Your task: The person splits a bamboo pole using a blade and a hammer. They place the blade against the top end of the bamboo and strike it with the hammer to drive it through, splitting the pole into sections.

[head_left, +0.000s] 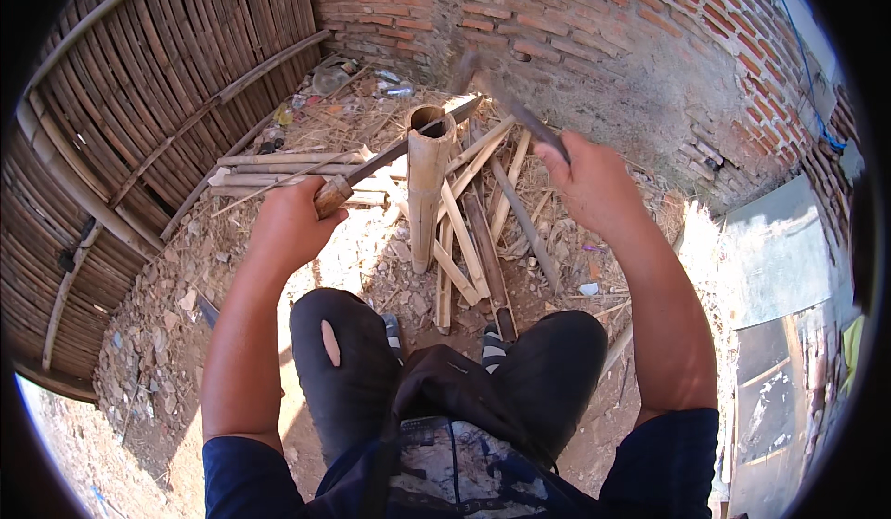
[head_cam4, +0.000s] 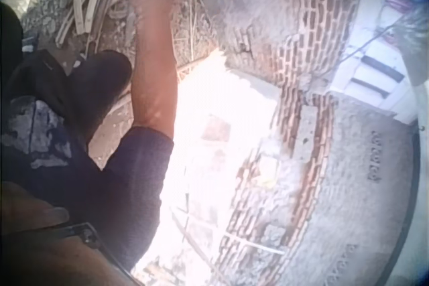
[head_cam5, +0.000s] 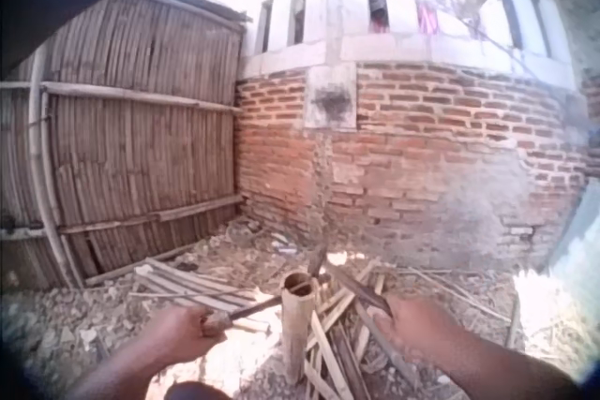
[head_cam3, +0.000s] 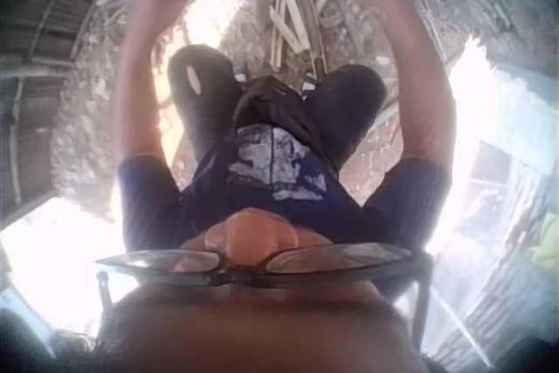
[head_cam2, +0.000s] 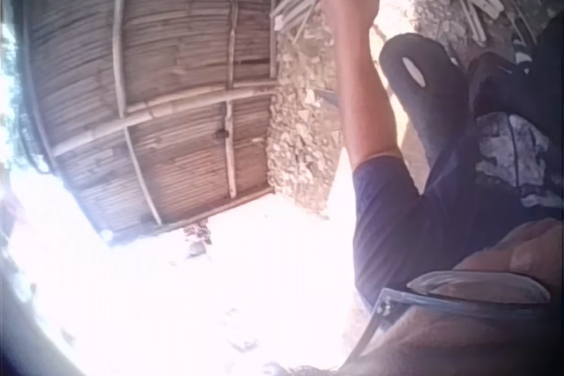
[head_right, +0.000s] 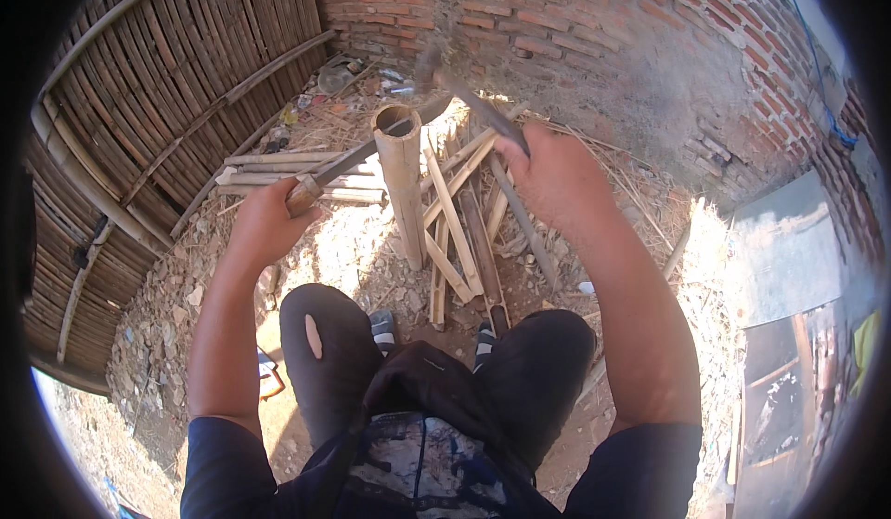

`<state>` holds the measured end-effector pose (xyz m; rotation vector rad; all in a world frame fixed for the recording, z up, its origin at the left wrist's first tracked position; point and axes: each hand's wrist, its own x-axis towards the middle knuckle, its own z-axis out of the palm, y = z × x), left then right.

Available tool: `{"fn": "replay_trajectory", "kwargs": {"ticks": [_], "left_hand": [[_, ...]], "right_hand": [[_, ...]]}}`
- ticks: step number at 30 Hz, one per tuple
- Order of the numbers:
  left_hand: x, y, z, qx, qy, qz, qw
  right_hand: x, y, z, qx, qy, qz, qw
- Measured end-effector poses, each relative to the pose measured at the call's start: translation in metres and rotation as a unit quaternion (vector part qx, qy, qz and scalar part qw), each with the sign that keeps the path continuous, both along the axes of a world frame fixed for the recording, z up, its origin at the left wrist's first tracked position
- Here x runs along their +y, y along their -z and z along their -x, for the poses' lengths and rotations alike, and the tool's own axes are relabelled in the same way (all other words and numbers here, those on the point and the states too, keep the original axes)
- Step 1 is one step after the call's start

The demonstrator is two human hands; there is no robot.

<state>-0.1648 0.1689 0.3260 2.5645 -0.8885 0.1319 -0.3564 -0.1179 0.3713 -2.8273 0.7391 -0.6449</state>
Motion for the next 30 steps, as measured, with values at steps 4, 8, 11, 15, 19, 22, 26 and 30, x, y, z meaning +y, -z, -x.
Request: {"fn": "replay_trajectory", "kwargs": {"ticks": [4,8,11,15,19,22,26,30], "left_hand": [[-0.001,-0.008,0.005,0.008,0.017,-0.026,0.999],[0.0,0.002,0.0,-0.011,0.021,-0.016,1.0],[0.007,0.011,-0.013,-0.048,0.027,0.014,0.998],[0.001,0.015,-0.019,-0.104,-0.005,0.015,0.994],[-0.002,0.014,-0.031,-0.098,-0.028,-0.007,0.995],[-0.004,0.005,-0.04,-0.072,-0.036,-0.011,0.997],[0.007,0.008,-0.068,-0.066,-0.056,-0.022,0.996],[0.014,0.015,-0.096,-0.028,-0.058,-0.006,0.998]], "right_hand": [[-0.003,-0.016,0.003,0.054,-0.001,-0.03,0.998],[-0.013,-0.042,0.026,-0.119,-0.012,-0.03,0.992],[-0.016,-0.029,0.033,-0.241,-0.039,-0.093,0.965],[-0.025,0.02,0.036,-0.299,-0.069,-0.26,0.916],[-0.03,0.099,0.017,-0.346,-0.07,-0.395,0.848],[-0.033,0.163,0.013,-0.342,-0.049,-0.491,0.8],[-0.029,0.19,0.01,-0.306,-0.011,-0.532,0.79],[-0.028,0.174,0.022,-0.297,0.0,-0.596,0.746]]}}
